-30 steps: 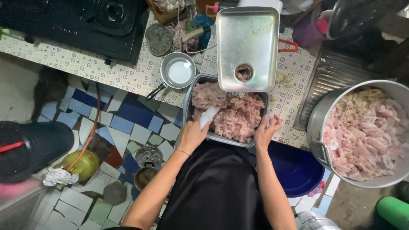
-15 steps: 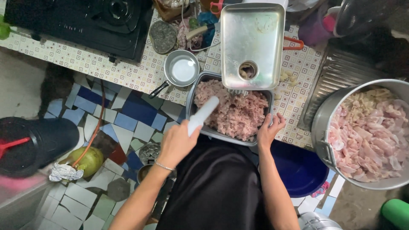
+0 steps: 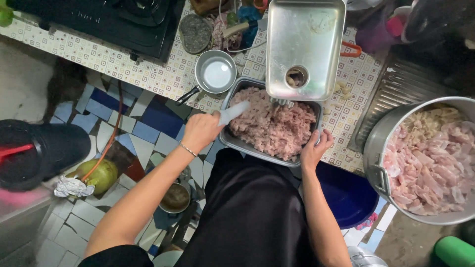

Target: The person is grinding raw meat by feeding it into a grinder and using a pusher to move it through the mechanism.

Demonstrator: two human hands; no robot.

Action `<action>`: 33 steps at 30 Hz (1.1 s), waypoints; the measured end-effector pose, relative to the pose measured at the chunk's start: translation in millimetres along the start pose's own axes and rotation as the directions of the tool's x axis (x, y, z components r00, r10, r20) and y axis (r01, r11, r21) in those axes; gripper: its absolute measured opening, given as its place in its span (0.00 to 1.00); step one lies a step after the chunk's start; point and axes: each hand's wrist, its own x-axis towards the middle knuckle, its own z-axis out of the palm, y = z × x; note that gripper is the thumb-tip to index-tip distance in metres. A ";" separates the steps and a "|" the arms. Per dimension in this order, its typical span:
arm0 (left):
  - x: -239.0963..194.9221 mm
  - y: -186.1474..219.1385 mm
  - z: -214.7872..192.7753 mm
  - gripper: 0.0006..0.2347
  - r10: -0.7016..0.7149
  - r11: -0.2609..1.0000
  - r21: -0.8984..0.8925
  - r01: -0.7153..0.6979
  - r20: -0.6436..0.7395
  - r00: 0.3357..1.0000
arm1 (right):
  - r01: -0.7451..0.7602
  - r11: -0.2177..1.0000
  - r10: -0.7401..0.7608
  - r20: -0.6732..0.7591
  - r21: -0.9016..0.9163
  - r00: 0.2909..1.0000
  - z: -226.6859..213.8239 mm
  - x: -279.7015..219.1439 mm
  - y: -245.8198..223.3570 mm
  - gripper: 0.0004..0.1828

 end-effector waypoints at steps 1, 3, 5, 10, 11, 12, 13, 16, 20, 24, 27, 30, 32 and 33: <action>-5.0 -0.5 1.5 0.15 -0.005 1.000 0.000 0.005 -0.001 1.000 | 0.003 1.000 -0.003 0.004 0.001 1.000 0.0 1.3 3.2 0.14; -17.7 -2.0 3.5 0.14 0.073 0.988 0.138 -0.074 0.008 0.997 | 0.007 1.000 -0.007 0.004 0.007 1.000 1.0 2.0 9.0 0.15; -25.6 -0.6 -16.4 0.14 0.073 0.988 0.139 -0.073 0.007 0.997 | 0.009 1.000 -0.009 0.004 0.003 1.000 2.1 2.9 10.6 0.14; -23.1 26.6 -76.7 0.16 -0.045 0.992 0.117 0.046 -0.018 0.999 | 0.000 1.000 0.000 -0.021 0.000 1.000 1.6 0.3 7.0 0.15; -16.3 31.8 -80.5 0.17 -0.090 0.994 0.055 0.090 0.002 0.996 | 0.003 1.000 -0.003 -0.014 0.009 1.000 0.7 -0.1 7.2 0.14; -8.7 36.4 -84.2 0.18 -0.136 0.991 -0.005 0.136 0.021 0.990 | 0.008 1.000 -0.008 -0.006 0.021 1.000 1.4 1.0 7.1 0.14; 4.4 32.7 -64.7 0.18 -0.133 0.991 -0.004 0.133 0.021 0.991 | 0.008 1.000 -0.008 -0.010 0.021 1.000 1.3 2.4 6.8 0.14; 30.6 25.1 -21.0 0.20 -0.128 0.982 -0.137 0.129 0.015 0.992 | 0.011 1.000 -0.011 -0.015 0.018 1.000 1.0 2.6 5.2 0.14; 23.4 33.9 -19.1 0.18 -0.028 0.988 -0.146 0.041 0.095 0.995 | 0.008 1.000 -0.008 -0.008 0.015 1.000 -0.5 3.1 4.7 0.14; -0.3 38.2 5.6 0.19 0.111 0.990 -0.093 -0.103 0.090 0.990 | -0.010 1.000 0.010 -0.003 0.021 1.000 0.3 2.6 5.9 0.14; -17.7 43.0 3.3 0.19 0.193 0.981 -0.035 -0.190 0.112 0.975 | 0.005 0.999 -0.004 -0.026 0.035 1.000 0.8 1.2 0.8 0.13; -31.1 33.7 22.8 0.19 0.203 0.979 -0.003 -0.205 0.144 0.969 | -0.007 0.999 0.008 -0.022 0.046 1.000 0.5 2.2 -1.2 0.13; -35.2 33.0 1.4 0.19 0.177 0.983 0.018 -0.181 0.142 0.974 | -0.012 0.999 0.012 -0.019 0.041 1.000 -0.1 -0.3 -4.2 0.14; -36.5 33.3 -9.1 0.18 0.149 0.987 0.037 -0.156 0.143 0.978 | -0.019 0.999 0.019 -0.014 0.033 1.000 -1.0 -1.1 -5.2 0.14</action>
